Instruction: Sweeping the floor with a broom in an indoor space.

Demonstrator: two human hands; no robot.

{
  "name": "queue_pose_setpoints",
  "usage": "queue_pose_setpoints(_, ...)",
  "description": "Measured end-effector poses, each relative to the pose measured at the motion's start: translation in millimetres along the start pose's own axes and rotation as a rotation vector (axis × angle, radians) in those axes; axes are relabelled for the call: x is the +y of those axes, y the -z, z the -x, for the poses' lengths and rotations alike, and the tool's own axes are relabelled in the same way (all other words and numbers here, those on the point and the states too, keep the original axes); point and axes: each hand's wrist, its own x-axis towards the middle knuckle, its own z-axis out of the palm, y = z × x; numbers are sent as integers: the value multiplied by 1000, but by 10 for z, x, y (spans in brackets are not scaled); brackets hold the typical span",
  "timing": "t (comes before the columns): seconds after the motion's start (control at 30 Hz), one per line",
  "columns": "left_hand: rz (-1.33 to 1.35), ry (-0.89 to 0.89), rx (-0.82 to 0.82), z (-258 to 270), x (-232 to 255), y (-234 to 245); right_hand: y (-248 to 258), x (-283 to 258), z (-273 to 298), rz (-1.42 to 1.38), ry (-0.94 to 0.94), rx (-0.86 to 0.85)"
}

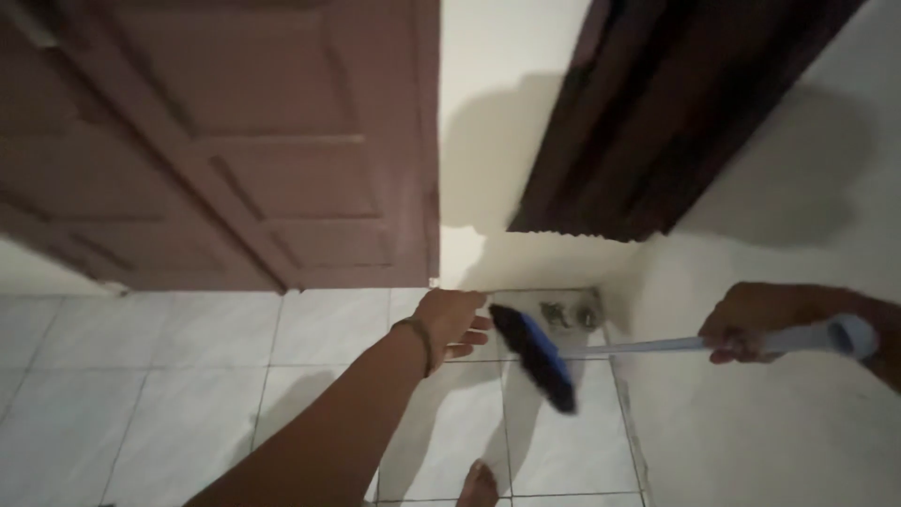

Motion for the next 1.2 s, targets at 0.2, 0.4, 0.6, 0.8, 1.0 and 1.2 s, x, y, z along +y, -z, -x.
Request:
queue_pose_setpoints(0.2, 54, 2, 55, 231, -159, 344, -163, -802, 668, 352, -27, 10)
queue_pose_setpoints(0.4, 118, 42, 138, 489, -291, 730, 46, -1452, 1192, 410, -39, -108)
queue_pose_setpoints(0.6, 183, 8, 211, 640, -419, 1027, 170, -1812, 841, 93, 361, -328)
queue_pose_setpoints(0.8, 176, 16, 156, 576, -415, 1284, -365, -2130, 1160, -61, 824, -497)
queue_pose_setpoints(1.0, 87, -49, 55, 399, -173, 1458, -836, -2534, 1391, -178, 765, -303)
queue_pose_setpoints(1.2, -45, -159, -36, 653, 352, 1615, -1261, -2801, 2072, -198, 664, -75)
